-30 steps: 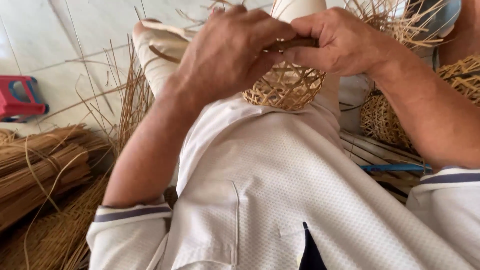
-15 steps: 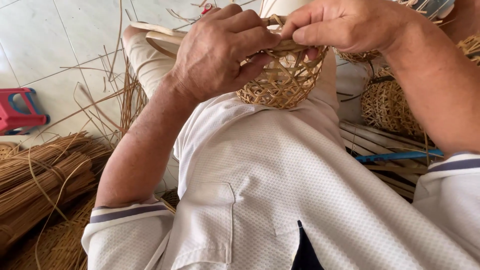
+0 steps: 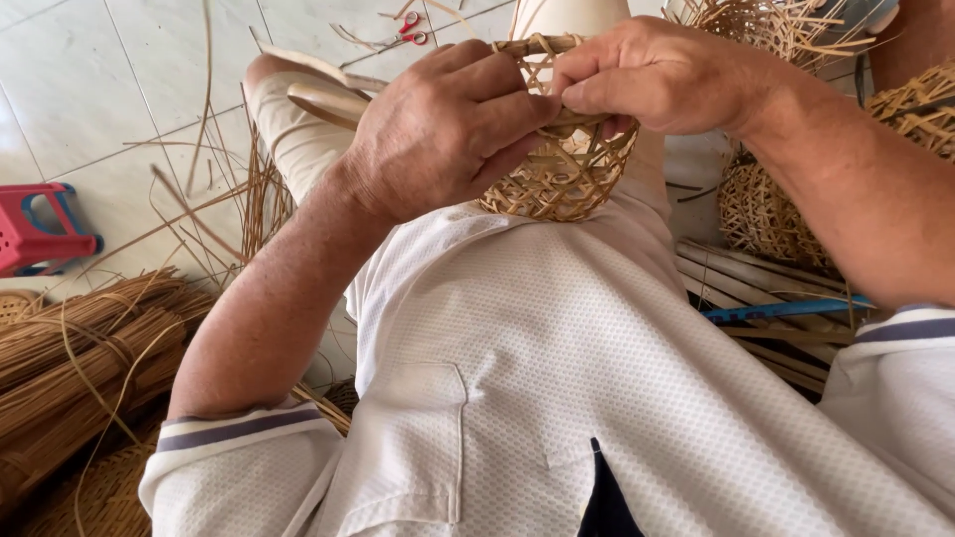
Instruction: Weaving a thin wooden strip around the rim of a small basket to finish and secure the edge.
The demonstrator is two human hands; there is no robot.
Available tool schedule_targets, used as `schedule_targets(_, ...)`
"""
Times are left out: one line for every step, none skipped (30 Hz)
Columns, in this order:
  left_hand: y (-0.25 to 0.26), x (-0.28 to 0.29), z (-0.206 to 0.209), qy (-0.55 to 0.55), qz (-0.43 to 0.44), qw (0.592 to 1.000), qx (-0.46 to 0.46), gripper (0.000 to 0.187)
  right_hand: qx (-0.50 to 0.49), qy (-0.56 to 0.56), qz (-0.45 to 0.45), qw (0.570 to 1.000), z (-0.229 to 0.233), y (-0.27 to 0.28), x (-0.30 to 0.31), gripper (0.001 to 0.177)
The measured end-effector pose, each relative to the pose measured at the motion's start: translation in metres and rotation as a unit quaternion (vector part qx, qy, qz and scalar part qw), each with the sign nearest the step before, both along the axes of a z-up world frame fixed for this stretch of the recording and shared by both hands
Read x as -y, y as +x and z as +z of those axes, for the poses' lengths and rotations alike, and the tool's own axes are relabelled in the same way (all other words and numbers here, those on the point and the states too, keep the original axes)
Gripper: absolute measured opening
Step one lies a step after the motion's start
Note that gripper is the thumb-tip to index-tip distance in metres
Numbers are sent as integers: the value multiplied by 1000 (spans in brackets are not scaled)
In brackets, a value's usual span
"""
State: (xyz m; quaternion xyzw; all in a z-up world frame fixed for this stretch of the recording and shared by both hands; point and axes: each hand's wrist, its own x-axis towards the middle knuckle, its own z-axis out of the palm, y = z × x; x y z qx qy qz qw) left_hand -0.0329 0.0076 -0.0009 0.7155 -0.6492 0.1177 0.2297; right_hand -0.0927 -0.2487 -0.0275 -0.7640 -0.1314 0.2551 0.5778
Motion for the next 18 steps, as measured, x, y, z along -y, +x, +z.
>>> schedule_targets(0, 0, -1, 0, -3, 1000, 7, 13, -9, -8, -7, 1000, 0, -1, 0, 23)
schedule_targets(0, 1, -2, -1, -5, 1000, 16, 12, -17, -18, -15, 1000, 1, -1, 0, 23)
schedule_targets(-2, 0, -1, -2, -3, 1000, 17, 12, -16, -18, -13, 1000, -3, 0, 2, 23)
schedule_targets(-3, 1, 0, -5, -12, 1000, 8, 12, -9, 7, 21, 1000, -7, 2, 6, 21)
schedule_targets(-5, 1, 0, -8, -21, 1000, -1, 13, -2, 32, 55, 998, -10, 3, 9, 20)
schedule_targets(-4, 1, -3, -9, -17, 1000, 1, 13, 0, 30, 59, 998, -7, 2, 9, 20)
schedule_targets(-3, 0, -6, -10, -9, 1000, 15, 14, -5, 7, 57, 998, -3, 0, 9, 22)
schedule_targets(-2, -1, -9, -8, -1, 1000, 27, 15, -13, -14, 54, 998, -1, -3, 8, 28)
schedule_targets(-1, -3, -7, -8, 1, 1000, 27, 15, -13, -14, 56, 998, 1, -2, 5, 28)
schedule_targets(1, -3, -5, -7, -13, 1000, -4, 16, -5, -47, 46, 998, 3, -2, 3, 29)
schedule_targets(2, -3, -3, -7, -27, 999, -34, 18, 2, -80, 36, 996, 5, -2, 1, 30)
schedule_targets(3, -4, -2, -8, -25, 999, -33, 18, 3, -81, 37, 996, 5, -2, 0, 30)
schedule_targets(3, -5, 0, -2, -15, 1000, -27, 17, 15, -81, 34, 996, 5, -2, 0, 27)
schedule_targets(3, -5, 1, 4, -6, 1000, -22, 17, 27, -81, 30, 996, 5, -3, -1, 24)
schedule_targets(4, -6, 3, 3, -6, 1000, -22, 17, 27, -81, 30, 996, 4, -1, -1, 24)
schedule_targets(3, -6, 5, -3, 4, 1000, 16, 17, 38, -76, 36, 996, 3, -1, 0, 25)
schedule_targets(2, -5, 6, -10, 14, 998, 54, 18, 49, -71, 42, 995, 2, -1, 1, 27)
schedule_targets(2, -4, 7, -11, 15, 998, 54, 18, 49, -71, 43, 995, 0, -2, 2, 27)
